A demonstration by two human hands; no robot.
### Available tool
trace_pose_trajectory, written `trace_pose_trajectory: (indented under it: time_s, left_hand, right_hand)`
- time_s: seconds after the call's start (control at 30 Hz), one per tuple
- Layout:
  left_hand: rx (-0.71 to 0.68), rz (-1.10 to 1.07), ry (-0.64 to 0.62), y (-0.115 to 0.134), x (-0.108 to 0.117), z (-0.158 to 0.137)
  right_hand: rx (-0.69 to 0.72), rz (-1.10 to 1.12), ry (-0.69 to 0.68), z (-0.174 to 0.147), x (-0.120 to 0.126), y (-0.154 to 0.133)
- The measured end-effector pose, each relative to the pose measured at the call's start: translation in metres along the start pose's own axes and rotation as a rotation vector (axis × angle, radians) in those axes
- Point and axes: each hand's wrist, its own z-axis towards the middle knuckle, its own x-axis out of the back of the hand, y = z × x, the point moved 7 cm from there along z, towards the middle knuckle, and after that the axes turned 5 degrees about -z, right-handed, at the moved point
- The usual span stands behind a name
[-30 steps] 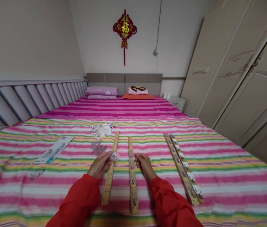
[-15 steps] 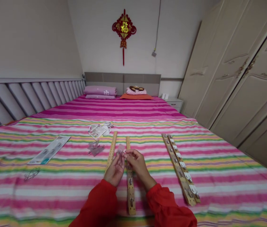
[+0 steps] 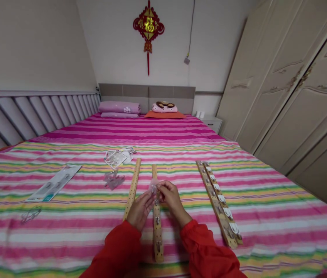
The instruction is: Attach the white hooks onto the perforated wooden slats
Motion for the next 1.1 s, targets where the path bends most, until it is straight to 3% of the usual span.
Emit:
trace_pose_trajectory:
  time_s: [0.13, 0.3, 0.57, 0.77, 1.1]
  left_hand:
    - [-0.143, 0.152, 0.012, 0.015, 0.002, 0.002]
    - [-0.323, 0.481, -0.080, 0.036, -0.008, 0.013]
    - [-0.284, 0.505, -0.078, 0.045, -0.018, 0.055]
    - [-0.372, 0.574, -0.088, 0.052, -0.030, 0.090]
    - [-0.380, 0.620, -0.040, 0.040, -0.018, 0.126]
  right_hand:
    - [-0.018, -0.038, -0.016, 0.002, 0.002, 0.002]
    - [-0.052, -0.053, -0.044, 0.008, 0.003, 0.010]
    - [-0.023, 0.010, 0.053, 0.040, 0.013, 0.012]
    - [0.023, -0.021, 0.098, 0.072, 0.018, 0.015]
    - [0.021, -0.072, 0.135, 0.094, 0.024, 0.055]
